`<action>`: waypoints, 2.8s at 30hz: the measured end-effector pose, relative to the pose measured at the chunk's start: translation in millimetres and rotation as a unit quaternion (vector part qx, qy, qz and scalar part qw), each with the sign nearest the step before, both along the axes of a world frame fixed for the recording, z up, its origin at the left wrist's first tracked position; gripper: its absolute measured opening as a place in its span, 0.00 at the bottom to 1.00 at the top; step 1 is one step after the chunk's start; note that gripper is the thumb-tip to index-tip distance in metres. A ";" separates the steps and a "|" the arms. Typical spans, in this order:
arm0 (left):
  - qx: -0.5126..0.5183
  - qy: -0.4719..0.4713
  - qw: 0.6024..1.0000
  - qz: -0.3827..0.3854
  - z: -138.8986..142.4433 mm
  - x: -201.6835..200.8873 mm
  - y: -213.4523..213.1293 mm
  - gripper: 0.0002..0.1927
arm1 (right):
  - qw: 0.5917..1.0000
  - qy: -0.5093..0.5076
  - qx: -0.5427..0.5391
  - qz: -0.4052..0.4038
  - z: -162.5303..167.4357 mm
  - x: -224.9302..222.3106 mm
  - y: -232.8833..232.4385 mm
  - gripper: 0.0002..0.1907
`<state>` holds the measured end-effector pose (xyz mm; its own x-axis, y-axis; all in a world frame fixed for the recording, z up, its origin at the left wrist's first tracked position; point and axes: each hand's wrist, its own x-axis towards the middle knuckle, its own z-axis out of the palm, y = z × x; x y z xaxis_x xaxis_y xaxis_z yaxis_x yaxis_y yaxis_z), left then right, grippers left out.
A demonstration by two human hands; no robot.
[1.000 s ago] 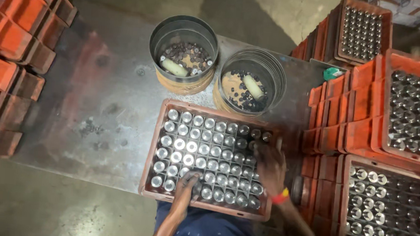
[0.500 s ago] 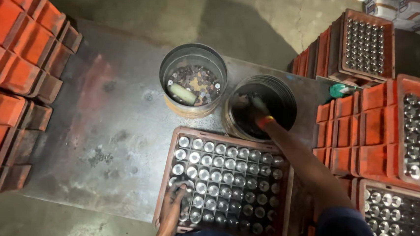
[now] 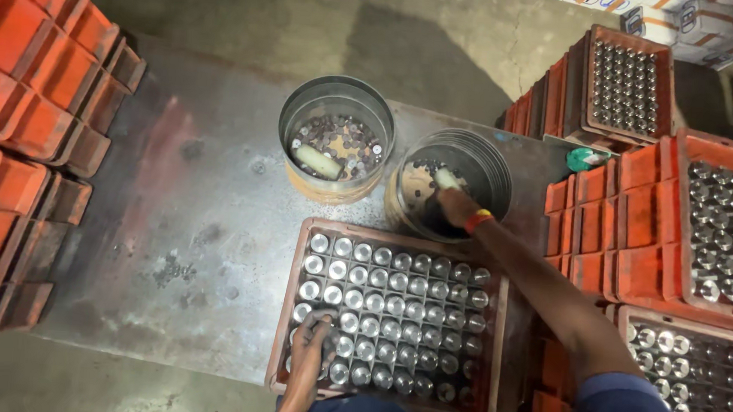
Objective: The person repeatedly picks small metal caps from a red tray and places them into two cylindrical containers. They also use a white cylindrical tool to press down or align the caps within the tray. The process is repetitive and focused on organizing the caps into the containers.
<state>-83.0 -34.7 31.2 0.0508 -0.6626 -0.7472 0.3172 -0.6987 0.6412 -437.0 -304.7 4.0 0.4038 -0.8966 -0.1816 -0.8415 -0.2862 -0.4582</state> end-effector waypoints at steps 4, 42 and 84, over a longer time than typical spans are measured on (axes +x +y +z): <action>-0.009 -0.002 1.000 -0.010 4.2 1.0 3.9 0.11 | 0.996 -0.002 -0.069 -0.059 26.4 8.8 -12.4 0.10; 0.062 0.371 0.926 0.026 -62.8 -115.7 42.5 0.16 | 0.953 0.048 -0.247 -0.169 10.1 -9.9 344.2 0.18; 0.028 0.299 0.953 -0.049 -55.2 -106.4 45.4 0.19 | 0.946 -0.237 0.126 -0.181 18.7 -15.7 355.1 0.15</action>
